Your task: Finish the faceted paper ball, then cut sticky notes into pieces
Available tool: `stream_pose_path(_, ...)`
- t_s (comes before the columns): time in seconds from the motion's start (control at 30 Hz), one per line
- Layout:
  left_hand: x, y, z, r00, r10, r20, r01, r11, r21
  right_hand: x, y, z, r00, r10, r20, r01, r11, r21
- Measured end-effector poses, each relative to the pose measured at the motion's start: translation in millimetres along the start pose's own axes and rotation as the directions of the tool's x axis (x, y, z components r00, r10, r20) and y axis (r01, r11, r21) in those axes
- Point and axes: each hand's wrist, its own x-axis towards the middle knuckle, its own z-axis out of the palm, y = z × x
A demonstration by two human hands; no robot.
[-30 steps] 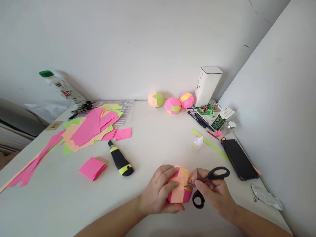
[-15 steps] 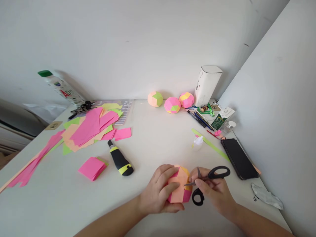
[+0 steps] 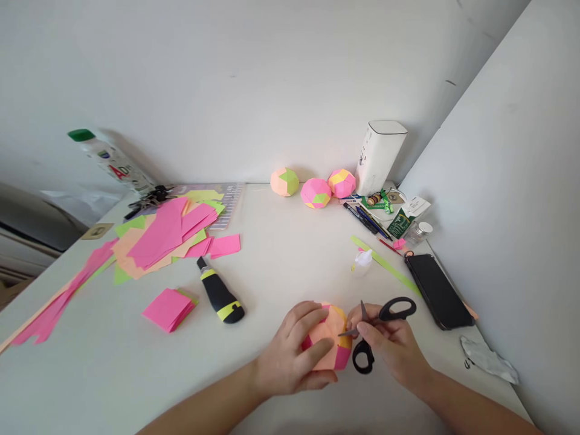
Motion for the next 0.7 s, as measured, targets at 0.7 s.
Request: stream_pose_path(0.7, 5.0, -21.7, -16.6, 0.982, -0.132, -0.133, 0.086, 0.947, -0.308, 31.5, 28.2, -48.7, 0.849, -0.425, 0.314, 0.324, -0.049, -0.945)
